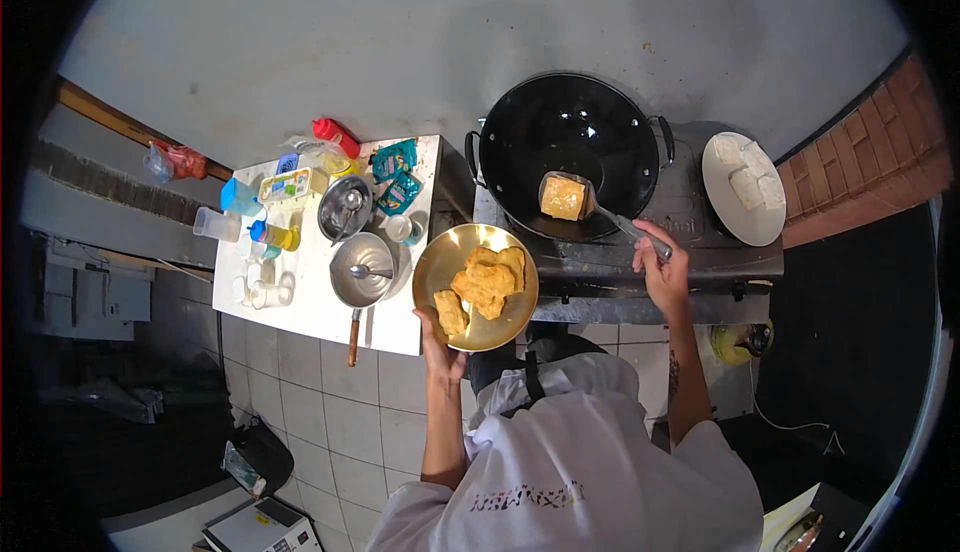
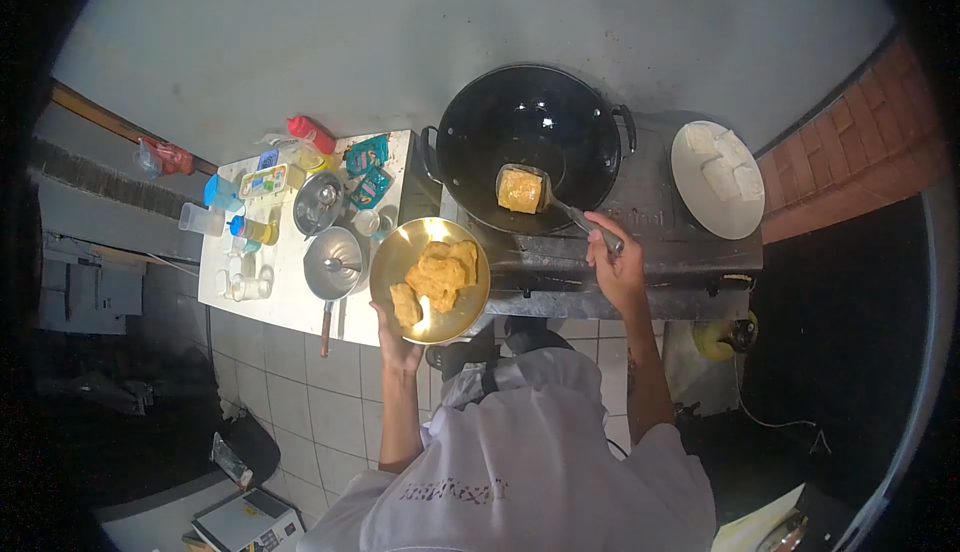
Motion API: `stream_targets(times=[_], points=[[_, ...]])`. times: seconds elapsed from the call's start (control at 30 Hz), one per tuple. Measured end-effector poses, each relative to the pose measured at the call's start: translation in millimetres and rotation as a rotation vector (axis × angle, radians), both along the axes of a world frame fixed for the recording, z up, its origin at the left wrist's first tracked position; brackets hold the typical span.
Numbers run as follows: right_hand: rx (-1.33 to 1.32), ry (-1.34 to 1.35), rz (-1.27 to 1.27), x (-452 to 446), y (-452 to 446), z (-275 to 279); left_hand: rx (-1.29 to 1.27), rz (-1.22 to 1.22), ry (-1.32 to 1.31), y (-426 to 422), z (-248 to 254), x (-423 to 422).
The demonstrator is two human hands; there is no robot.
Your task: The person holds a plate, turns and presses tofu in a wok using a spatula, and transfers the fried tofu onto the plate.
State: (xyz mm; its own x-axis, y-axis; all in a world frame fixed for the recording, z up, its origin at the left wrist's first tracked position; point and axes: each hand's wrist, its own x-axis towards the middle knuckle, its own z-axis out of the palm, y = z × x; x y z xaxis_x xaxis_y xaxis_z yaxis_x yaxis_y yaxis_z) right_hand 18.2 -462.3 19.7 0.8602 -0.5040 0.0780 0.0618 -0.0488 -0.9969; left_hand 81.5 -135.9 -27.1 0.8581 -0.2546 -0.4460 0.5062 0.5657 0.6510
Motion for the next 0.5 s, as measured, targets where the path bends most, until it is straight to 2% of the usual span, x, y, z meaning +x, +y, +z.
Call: stream_targets(times=[0.17,0.5], points=[[-0.183,0.007,0.063,-10.3,-2.9,2.1,-0.014,-0.005,0.019,-2.7,1.9,-1.5],[-0.291,0.021,0.044,-22.4,0.0,8.2,-0.083,-0.002,0.017,-7.2,3.2,-4.4]])
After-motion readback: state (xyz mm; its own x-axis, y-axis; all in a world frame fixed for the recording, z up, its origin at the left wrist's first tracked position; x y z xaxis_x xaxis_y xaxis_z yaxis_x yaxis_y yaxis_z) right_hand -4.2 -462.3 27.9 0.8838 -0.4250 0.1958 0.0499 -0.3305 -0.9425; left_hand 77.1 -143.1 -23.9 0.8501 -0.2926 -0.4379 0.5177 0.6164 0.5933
